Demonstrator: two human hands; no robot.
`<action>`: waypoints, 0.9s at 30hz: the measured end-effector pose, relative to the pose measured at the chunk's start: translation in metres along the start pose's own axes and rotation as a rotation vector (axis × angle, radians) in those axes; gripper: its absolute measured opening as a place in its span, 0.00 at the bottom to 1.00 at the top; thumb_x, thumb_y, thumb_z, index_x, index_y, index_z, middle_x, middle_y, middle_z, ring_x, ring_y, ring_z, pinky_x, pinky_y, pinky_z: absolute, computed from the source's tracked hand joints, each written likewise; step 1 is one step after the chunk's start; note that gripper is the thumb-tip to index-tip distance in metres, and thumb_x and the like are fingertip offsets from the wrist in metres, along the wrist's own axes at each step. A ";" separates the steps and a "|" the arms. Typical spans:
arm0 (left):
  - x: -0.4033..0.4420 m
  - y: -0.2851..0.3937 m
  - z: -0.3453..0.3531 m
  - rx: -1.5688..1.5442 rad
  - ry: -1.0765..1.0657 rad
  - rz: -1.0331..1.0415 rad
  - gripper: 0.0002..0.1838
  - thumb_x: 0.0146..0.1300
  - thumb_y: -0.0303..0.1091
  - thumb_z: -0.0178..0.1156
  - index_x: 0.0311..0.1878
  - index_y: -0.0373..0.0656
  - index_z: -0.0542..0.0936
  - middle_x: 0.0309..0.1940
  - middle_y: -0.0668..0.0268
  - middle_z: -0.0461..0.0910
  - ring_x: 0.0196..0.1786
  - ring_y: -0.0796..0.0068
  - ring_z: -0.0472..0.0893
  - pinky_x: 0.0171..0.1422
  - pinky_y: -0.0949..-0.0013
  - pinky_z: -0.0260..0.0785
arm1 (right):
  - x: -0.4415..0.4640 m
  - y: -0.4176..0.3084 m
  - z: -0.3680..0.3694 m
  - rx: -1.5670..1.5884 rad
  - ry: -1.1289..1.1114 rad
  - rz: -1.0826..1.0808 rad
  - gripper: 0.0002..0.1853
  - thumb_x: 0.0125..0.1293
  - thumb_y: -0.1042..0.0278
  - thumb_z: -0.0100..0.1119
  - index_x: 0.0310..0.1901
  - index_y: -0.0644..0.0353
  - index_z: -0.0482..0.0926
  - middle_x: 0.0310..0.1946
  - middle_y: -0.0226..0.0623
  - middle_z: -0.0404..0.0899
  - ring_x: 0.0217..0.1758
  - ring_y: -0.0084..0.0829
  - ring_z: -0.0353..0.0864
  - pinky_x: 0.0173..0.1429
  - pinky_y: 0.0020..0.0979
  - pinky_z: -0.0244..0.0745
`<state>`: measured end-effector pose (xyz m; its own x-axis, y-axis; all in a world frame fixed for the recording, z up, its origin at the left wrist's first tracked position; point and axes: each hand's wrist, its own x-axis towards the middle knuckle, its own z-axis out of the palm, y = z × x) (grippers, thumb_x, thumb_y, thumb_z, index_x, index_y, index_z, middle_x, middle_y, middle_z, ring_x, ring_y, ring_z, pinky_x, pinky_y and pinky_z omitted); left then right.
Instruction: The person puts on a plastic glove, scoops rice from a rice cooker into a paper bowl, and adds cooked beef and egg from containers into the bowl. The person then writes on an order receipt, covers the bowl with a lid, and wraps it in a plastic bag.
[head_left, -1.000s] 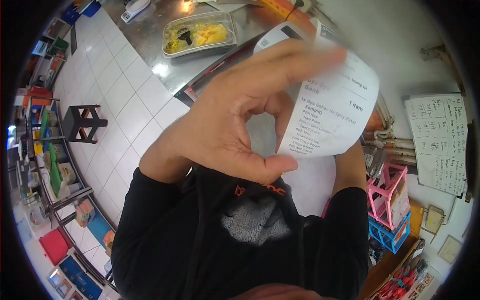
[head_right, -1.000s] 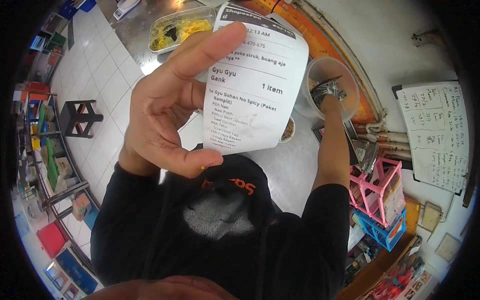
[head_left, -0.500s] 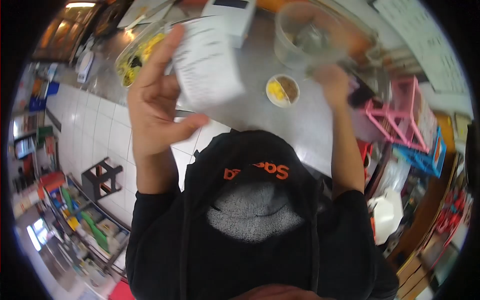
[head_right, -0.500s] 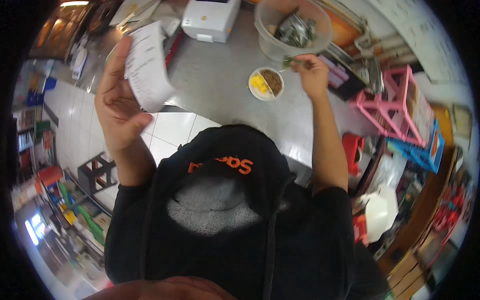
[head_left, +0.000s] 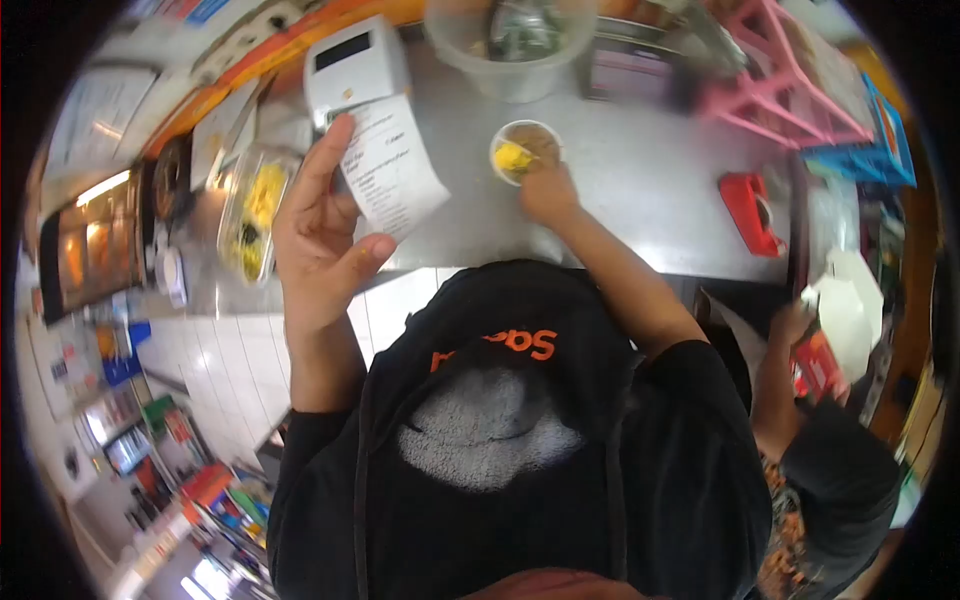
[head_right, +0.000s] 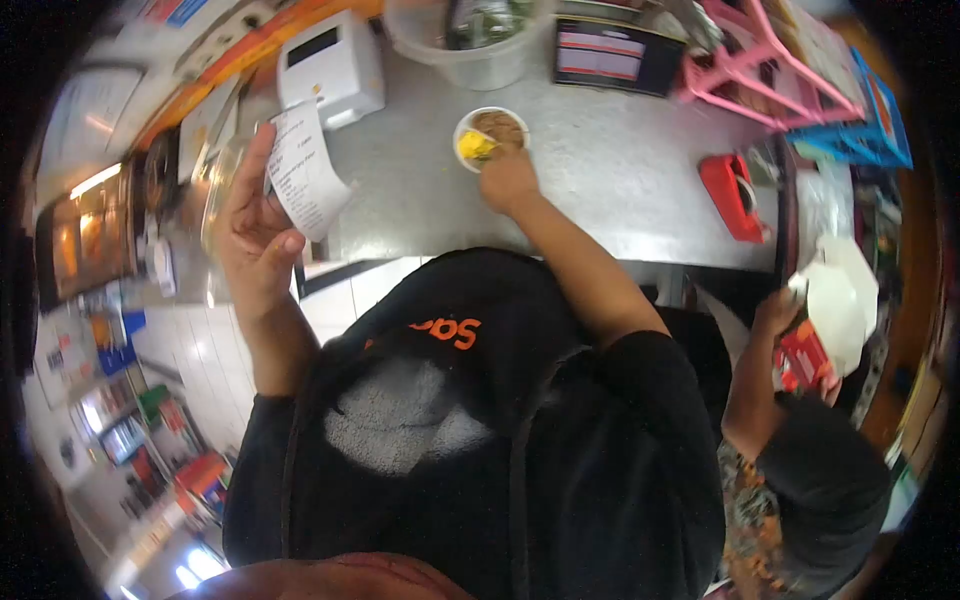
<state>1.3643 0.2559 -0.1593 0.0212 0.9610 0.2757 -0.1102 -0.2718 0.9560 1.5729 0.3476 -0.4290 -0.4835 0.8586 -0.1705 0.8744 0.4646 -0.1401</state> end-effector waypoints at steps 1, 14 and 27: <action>0.003 -0.006 0.006 -0.025 -0.059 -0.001 0.44 0.50 0.30 0.71 0.69 0.28 0.60 0.64 0.52 0.67 0.62 0.62 0.74 0.65 0.62 0.67 | -0.004 -0.001 0.000 0.015 -0.036 -0.013 0.11 0.56 0.67 0.54 0.37 0.55 0.85 0.43 0.37 0.82 0.52 0.37 0.76 0.53 0.42 0.68; 0.003 -0.270 0.179 -0.073 -0.434 -0.637 0.36 0.59 0.12 0.56 0.71 0.35 0.59 0.61 0.59 0.71 0.48 0.75 0.80 0.52 0.76 0.72 | -0.128 0.309 0.005 -0.046 0.855 0.900 0.24 0.57 0.66 0.60 0.58 0.53 0.74 0.51 0.39 0.76 0.55 0.49 0.70 0.57 0.48 0.65; 0.024 -0.413 0.200 1.139 -0.676 0.047 0.34 0.50 0.58 0.65 0.63 0.63 0.75 0.72 0.54 0.56 0.67 0.50 0.59 0.69 0.42 0.45 | -0.136 0.310 0.008 1.249 1.475 0.155 0.13 0.64 0.74 0.59 0.49 0.61 0.71 0.38 0.53 0.81 0.36 0.36 0.82 0.35 0.28 0.79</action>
<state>1.6095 0.3810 -0.5275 0.5640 0.8257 -0.0113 0.7586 -0.5126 0.4022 1.9091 0.3732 -0.4572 0.5756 0.6583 0.4851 0.0592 0.5581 -0.8277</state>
